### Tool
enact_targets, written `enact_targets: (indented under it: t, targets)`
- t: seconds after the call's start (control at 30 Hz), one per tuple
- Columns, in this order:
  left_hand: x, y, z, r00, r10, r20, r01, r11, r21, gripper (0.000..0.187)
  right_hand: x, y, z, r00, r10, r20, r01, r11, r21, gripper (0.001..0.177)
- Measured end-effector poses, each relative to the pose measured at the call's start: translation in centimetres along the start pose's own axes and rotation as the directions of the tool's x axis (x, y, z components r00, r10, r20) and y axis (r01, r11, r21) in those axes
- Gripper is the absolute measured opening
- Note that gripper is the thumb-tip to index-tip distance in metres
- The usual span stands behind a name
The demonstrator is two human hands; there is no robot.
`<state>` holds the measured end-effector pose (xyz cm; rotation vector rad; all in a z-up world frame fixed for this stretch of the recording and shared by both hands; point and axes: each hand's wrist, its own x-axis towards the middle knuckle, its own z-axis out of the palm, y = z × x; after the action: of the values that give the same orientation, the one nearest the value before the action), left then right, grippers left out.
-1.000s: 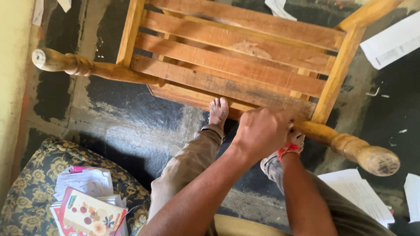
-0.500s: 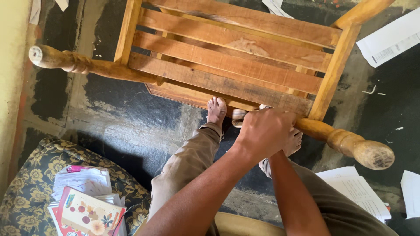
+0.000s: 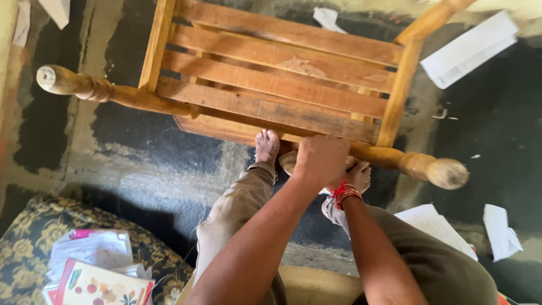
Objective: The person wipes the underside of a wooden stool with a cloth. They rotate the stool to access different legs and slats, scrubbing the surfaces thoroughly.
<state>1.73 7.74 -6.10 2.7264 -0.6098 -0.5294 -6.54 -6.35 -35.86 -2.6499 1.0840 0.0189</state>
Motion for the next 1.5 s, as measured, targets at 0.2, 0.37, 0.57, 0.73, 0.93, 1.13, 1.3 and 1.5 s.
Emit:
enact_targets:
  t: [0.2, 0.37, 0.57, 0.73, 0.93, 1.13, 1.3, 1.5]
  targets:
    - [0.2, -1.0, 0.6, 0.997, 0.024, 0.067, -0.023, 1.0, -0.014, 0.018, 0.4, -4.7, -11.2, 0.603, -0.317, 0.732, 0.688, 0.671, -0.276, 0.035]
    - [-0.1, -1.7, -0.4, 0.999, 0.018, 0.043, -0.018, 1.0, -0.006, 0.018, -3.5, -7.4, -24.9, 0.631, -0.625, 0.46, 0.745, 0.653, -0.136, 0.025]
    - [-0.1, -1.2, -1.1, 0.98, 0.019, 0.198, -0.01, 0.999, -0.045, 0.018, -6.6, -7.8, -31.6, 0.75, -0.552, 0.365, 0.596, 0.803, -0.01, 0.037]
    - [-0.1, -1.0, -0.1, 0.925, 0.058, 0.374, -0.055, 0.998, -0.019, 0.022, -5.4, -7.8, -28.9, 0.687, -0.584, 0.432, 0.646, 0.763, 0.005, 0.027]
    - [-0.1, -2.0, 1.3, 0.95, -0.031, 0.31, 0.012, 0.998, 0.065, 0.023, -5.1, -8.2, -26.0, 0.56, -0.699, 0.445, 0.759, 0.648, 0.064, 0.017]
    - [0.4, -2.2, 1.8, 0.93, -0.055, 0.363, 0.027, 0.996, 0.081, 0.024, -4.7, -8.2, -25.9, 0.524, -0.7, 0.485, 0.774, 0.629, 0.071, 0.02]
    - [0.3, -2.0, 2.2, 0.94, -0.024, 0.341, 0.001, 0.998, 0.069, 0.023, -4.5, -7.7, -25.8, 0.528, -0.737, 0.421, 0.788, 0.61, 0.079, 0.018]
    - [-0.1, -2.1, 1.4, 0.927, -0.002, 0.375, -0.016, 0.999, 0.045, 0.02, -4.7, -7.8, -26.0, 0.554, -0.728, 0.403, 0.784, 0.619, 0.04, 0.015]
